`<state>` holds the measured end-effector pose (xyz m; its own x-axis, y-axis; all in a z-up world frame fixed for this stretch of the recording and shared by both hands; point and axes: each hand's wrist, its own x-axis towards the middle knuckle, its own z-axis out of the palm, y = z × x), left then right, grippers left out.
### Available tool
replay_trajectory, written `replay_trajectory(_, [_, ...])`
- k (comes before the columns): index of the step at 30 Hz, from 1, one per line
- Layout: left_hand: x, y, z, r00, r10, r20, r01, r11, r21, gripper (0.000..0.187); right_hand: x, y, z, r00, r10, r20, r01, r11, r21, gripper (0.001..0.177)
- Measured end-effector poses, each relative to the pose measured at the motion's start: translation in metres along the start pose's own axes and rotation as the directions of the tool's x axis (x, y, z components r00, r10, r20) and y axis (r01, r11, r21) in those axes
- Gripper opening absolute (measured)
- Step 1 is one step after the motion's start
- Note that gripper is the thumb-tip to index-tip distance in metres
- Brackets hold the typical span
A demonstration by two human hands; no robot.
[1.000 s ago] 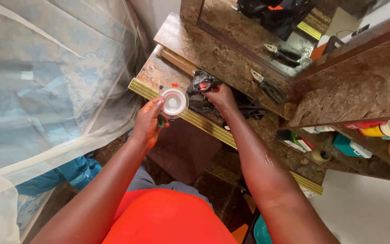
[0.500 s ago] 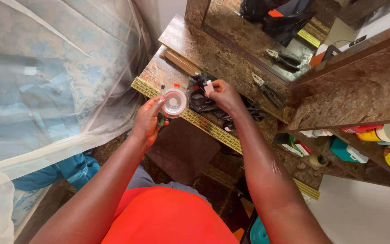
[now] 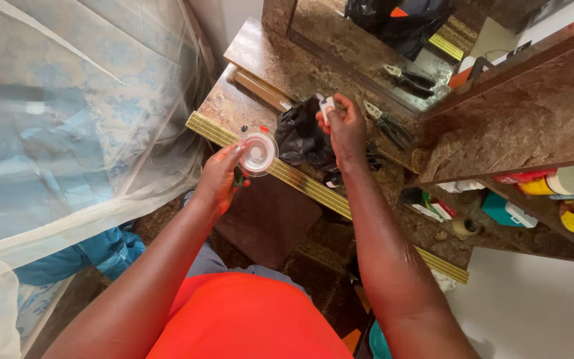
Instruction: The person takes out LED strip lights and components from a drawer and then a vanity table, examining them.
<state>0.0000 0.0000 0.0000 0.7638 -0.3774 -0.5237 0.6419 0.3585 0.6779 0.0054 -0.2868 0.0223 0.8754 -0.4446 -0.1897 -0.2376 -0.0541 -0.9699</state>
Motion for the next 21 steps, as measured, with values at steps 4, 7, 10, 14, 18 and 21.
replay_trajectory(4, [0.001, 0.000, -0.004, 1.000, 0.027, 0.009, -0.027, 0.999, 0.017, 0.031, -0.017, -0.031, 0.008, 0.995, -0.034, -0.091, 0.040, 0.997, 0.065, 0.038])
replay_trajectory(7, [-0.005, 0.005, 0.000, 1.000, 0.028, 0.008, -0.029, 0.999, 0.025, 0.031, -0.030, -0.050, 0.015, 0.992, 0.044, -0.119, -0.055, 0.994, -0.092, 0.033])
replay_trajectory(10, [-0.008, 0.010, 0.003, 0.999, 0.012, 0.038, -0.012, 1.000, 0.008, 0.032, -0.035, -0.054, 0.016, 0.991, -0.099, -0.085, 0.090, 0.991, -0.095, 0.032])
replay_trajectory(14, [-0.013, 0.015, 0.012, 0.991, 0.014, 0.130, -0.013, 1.000, -0.003, 0.033, -0.050, -0.049, 0.039, 0.990, -0.137, 0.026, 0.136, 0.990, 0.026, 0.035])
replay_trajectory(18, [-0.014, 0.017, 0.020, 0.975, 0.001, 0.223, 0.013, 0.998, -0.058, 0.033, -0.067, -0.008, 0.067, 0.944, -0.133, 0.303, 0.093, 0.986, 0.142, 0.031])
replay_trajectory(21, [-0.010, 0.016, 0.012, 0.976, 0.013, 0.219, 0.007, 0.996, -0.090, 0.034, -0.072, 0.006, 0.067, 0.901, -0.177, 0.397, 0.110, 0.976, 0.186, 0.027])
